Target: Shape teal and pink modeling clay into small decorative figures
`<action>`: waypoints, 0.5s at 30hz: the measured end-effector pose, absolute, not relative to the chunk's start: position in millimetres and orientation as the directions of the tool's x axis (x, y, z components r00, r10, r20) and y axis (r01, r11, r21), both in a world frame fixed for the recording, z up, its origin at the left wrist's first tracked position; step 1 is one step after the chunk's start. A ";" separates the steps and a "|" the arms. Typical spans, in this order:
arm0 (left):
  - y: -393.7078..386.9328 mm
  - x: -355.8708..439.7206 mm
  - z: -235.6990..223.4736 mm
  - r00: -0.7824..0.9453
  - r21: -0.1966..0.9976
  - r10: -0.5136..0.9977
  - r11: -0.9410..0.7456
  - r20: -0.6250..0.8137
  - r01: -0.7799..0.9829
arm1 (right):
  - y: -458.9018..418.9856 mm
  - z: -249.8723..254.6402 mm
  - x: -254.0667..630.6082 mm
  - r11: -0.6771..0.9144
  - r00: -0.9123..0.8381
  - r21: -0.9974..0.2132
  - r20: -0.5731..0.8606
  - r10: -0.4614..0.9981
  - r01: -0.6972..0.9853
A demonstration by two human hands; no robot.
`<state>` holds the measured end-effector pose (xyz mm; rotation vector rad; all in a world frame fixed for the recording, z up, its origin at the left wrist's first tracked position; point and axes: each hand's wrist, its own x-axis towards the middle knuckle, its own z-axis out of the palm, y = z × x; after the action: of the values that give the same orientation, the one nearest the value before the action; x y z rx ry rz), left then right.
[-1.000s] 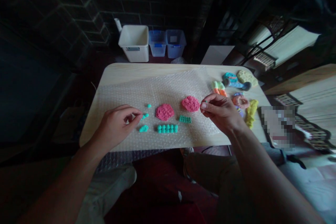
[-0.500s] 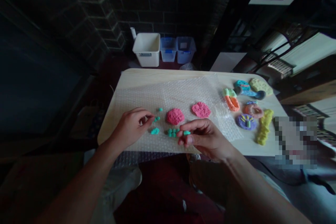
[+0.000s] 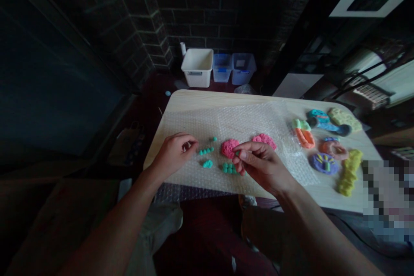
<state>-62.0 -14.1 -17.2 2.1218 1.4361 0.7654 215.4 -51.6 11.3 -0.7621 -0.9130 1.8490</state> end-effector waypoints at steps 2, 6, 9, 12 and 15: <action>-12.9 -65.9 -17.7 0.281 0.651 0.943 -0.327 0.179 0.685 | -45.3 11.2 212.9 -0.283 -0.341 -0.859 -0.137 0.930 -0.426; -12.4 -69.4 -16.4 0.261 0.650 0.950 -0.308 0.172 0.695 | -33.3 8.9 207.1 -0.218 -0.250 -0.882 -0.119 0.961 -0.419; -12.8 -69.6 -16.5 0.263 0.650 0.951 -0.306 0.165 0.696 | -23.7 1.7 206.4 -0.182 -0.157 -0.900 -0.129 0.979 -0.395; -12.7 -69.4 -20.0 0.277 0.656 0.947 -0.314 0.164 0.687 | -15.3 -8.3 210.0 -0.154 -0.083 -0.934 -0.134 0.988 -0.323; -12.0 -68.1 -26.1 0.284 0.664 0.946 -0.312 0.153 0.680 | -10.7 -14.9 214.1 -0.115 -0.041 -0.967 -0.109 0.993 -0.227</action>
<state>-68.1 -12.0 -26.1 2.0824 1.4546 0.7416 214.1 -10.7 -14.9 -1.1018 -1.0002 1.4127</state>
